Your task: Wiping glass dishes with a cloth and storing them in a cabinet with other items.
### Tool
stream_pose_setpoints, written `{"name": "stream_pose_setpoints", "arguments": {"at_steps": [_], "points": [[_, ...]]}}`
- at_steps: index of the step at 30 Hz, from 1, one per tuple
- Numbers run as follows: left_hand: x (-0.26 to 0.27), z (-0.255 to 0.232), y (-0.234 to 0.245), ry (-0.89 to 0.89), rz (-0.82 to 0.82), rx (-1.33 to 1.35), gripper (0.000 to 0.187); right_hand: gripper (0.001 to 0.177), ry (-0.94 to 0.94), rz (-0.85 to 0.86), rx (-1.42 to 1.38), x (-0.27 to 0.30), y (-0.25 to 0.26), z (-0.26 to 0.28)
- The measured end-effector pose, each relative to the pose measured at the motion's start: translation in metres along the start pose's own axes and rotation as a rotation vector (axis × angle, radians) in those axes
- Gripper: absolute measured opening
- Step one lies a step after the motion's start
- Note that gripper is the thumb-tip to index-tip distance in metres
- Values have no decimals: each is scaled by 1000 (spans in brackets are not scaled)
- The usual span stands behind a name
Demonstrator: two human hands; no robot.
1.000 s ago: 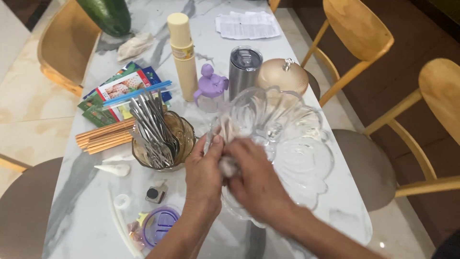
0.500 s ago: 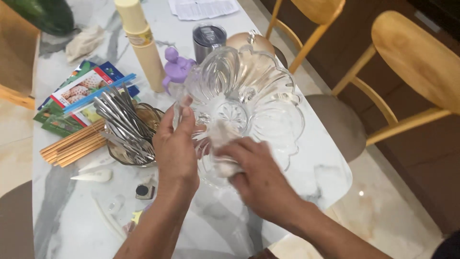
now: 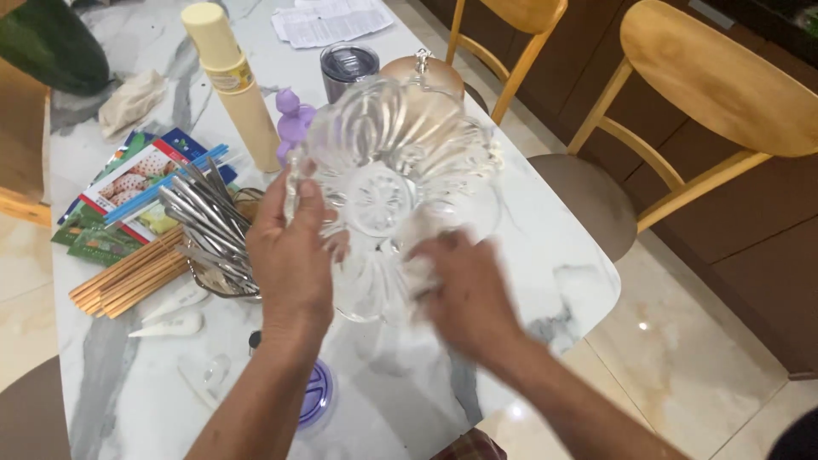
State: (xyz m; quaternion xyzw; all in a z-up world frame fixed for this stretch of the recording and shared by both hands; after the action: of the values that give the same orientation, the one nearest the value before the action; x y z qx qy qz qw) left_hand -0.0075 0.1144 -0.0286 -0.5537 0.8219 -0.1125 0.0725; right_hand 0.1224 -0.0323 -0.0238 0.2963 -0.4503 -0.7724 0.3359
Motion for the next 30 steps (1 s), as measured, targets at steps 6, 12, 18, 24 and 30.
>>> {"name": "stream_pose_setpoints", "arguments": {"at_steps": [6,12,18,24,30], "points": [[7,4,-3,-30,-6,38,41,39,460,-52,-474,-17,2,53],[18,17,-23,159,70,118,42,16,574,-576,62,-54,43,23],[-14,-1,-11,-48,45,-27,46,37,189,-243,-43,-21,21,-31],[-39,-40,9,-237,23,-166,47,39,-242,269,-509,10,-58,-60],[-65,-59,37,-363,113,-104,38,77,-176,575,-537,2,-63,-53]]}}
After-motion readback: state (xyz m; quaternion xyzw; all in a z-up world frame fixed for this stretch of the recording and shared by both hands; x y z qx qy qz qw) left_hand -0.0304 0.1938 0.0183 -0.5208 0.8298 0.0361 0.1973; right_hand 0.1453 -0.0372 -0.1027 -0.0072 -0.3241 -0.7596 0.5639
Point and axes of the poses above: each hand's wrist, its own x-axis away from the middle knuckle, its own y-axis out of the back of the hand, z = x × y, the point moved 7 cm from there along -x, towards the middle knuckle, and after that the axes turned 1 degree about -x, right-handed, at the moved point
